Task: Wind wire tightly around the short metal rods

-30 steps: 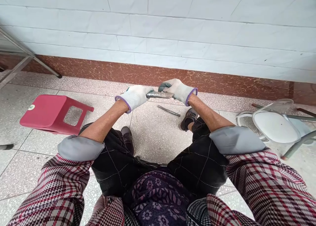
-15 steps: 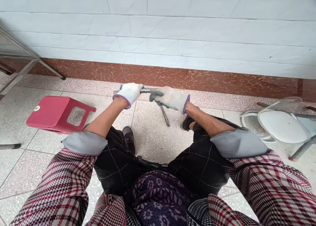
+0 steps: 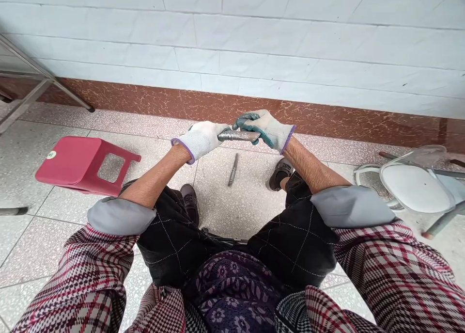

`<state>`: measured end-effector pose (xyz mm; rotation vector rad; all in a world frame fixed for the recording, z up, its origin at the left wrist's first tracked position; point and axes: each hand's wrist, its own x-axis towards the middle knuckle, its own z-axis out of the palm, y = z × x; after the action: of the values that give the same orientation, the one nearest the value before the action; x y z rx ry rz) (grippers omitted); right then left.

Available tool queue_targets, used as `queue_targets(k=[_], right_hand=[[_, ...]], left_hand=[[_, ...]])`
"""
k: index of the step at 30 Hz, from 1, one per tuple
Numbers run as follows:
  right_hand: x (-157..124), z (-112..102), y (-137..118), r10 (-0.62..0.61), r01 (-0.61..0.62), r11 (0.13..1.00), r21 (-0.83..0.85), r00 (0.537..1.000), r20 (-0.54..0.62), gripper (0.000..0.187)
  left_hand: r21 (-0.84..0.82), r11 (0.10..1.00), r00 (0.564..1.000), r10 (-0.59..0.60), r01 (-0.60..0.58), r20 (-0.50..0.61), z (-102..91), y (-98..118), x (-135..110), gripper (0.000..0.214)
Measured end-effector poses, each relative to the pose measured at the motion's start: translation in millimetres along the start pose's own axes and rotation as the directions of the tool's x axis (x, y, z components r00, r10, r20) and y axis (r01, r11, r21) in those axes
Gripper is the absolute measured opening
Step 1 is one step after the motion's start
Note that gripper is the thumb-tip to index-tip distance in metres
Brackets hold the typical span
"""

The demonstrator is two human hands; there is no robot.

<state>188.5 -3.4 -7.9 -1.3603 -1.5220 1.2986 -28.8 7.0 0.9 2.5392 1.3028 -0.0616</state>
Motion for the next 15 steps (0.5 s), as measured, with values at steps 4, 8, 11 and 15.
queue_targets(k=[4, 8, 11, 15], right_hand=[[-4.3, 4.4, -5.1, 0.03, -0.031, 0.999, 0.039, 0.999, 0.01, 0.015], [-12.7, 16.7, -4.1, 0.076, -0.065, 0.992, -0.106, 0.992, 0.102, 0.015], [-24.9, 25.3, -4.8, 0.059, -0.023, 0.958, -0.287, 0.991, 0.12, 0.01], [-31.4, 20.0, -12.9, 0.004, 0.023, 0.941, -0.338, 0.997, 0.078, 0.007]], left_hand=[[-0.099, 0.995, 0.995, -0.03, 0.021, -0.094, -2.3, 6.3, -1.4, 0.036], [-0.093, 0.988, 0.965, -0.144, 0.126, -0.218, -7.2, -5.3, 10.3, 0.036], [0.066, 0.965, 0.951, -0.236, 0.253, -0.197, -5.0, -20.5, 21.4, 0.039], [0.27, 0.941, 0.976, -0.218, 0.206, 0.017, 6.7, -19.2, 26.8, 0.039]])
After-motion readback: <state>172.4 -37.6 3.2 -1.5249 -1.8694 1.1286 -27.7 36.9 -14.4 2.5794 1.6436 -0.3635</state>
